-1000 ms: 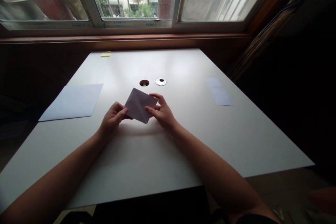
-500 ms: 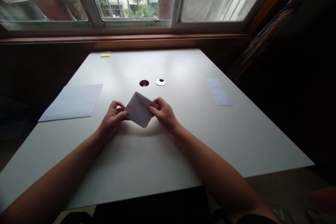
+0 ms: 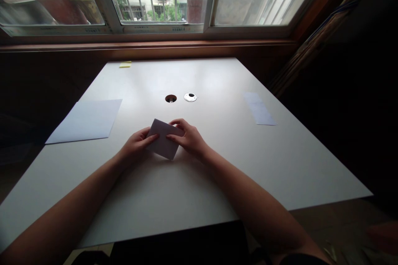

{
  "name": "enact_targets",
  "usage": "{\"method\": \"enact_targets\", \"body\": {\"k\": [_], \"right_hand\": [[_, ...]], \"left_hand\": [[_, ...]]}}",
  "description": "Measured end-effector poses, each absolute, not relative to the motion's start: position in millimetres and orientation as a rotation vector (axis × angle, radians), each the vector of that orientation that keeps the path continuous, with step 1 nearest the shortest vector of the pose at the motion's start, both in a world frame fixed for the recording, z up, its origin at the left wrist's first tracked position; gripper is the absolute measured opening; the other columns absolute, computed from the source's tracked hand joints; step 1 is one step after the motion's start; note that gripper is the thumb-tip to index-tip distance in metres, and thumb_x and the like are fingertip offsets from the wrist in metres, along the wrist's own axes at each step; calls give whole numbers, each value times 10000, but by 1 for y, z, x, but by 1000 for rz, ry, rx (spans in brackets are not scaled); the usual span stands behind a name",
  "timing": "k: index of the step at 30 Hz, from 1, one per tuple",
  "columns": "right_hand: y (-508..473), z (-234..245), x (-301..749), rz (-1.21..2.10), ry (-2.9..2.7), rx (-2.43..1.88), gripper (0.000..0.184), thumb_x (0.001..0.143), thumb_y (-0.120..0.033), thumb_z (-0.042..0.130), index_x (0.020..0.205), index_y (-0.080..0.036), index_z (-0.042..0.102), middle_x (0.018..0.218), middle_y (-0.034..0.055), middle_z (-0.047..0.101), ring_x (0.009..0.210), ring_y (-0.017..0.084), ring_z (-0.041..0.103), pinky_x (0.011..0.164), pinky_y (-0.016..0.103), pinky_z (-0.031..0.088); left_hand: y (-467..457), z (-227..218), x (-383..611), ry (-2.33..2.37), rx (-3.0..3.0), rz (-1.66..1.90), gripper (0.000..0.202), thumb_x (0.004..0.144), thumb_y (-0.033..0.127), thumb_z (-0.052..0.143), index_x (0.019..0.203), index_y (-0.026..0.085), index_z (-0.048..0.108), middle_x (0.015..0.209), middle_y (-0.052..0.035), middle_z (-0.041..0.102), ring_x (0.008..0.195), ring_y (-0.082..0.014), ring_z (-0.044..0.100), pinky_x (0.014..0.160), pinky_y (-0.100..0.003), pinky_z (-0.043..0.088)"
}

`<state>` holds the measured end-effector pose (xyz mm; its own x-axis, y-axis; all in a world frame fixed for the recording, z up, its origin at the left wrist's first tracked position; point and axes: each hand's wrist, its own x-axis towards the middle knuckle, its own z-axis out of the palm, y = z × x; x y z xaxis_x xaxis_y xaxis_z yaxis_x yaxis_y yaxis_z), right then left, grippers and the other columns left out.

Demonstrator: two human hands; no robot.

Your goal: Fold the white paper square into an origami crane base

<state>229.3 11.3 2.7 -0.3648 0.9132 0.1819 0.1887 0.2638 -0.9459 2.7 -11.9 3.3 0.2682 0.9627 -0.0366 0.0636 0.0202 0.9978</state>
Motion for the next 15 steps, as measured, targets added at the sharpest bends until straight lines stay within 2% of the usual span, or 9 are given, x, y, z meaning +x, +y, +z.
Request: {"method": "enact_targets", "body": {"k": [3,5,9,12,15], "right_hand": [[12,6,231,1140,-1779,-1051,288,801,-473,722,937,-225,670,853,13,679,777,182,610,671,278,467],[13,6,232,1152,-1763,-1080,306,820,-503,696,870,-202,671,798,12,656,740,168,582,639,262,442],[14,4,232,1226,-1670,-1090,362,847,-544,657,820,-184,649,693,-10,569,637,125,498,564,237,376],[13,3,232,1337,-1590,-1055,381,866,-560,629,807,-184,627,637,-30,506,571,106,451,534,236,351],[12,4,232,1415,-1531,-1024,378,861,-556,639,797,-185,611,618,-38,485,550,101,435,522,235,336]], "left_hand": [[-13,3,4,1004,1232,956,410,816,474,718,1067,151,719,914,-69,721,778,-195,640,662,-253,481],[-14,1,4,962,1135,948,446,829,477,708,1115,134,702,919,-82,723,755,-180,637,648,-242,478],[-15,-2,3,927,966,950,458,838,449,714,1148,113,682,896,-98,730,746,-177,653,666,-245,503],[-15,-3,3,908,888,951,454,820,428,736,1131,101,688,900,-114,734,766,-194,671,704,-270,528],[-15,-1,4,895,853,941,414,815,417,740,1077,98,703,866,-105,733,742,-182,662,680,-257,527]]}}
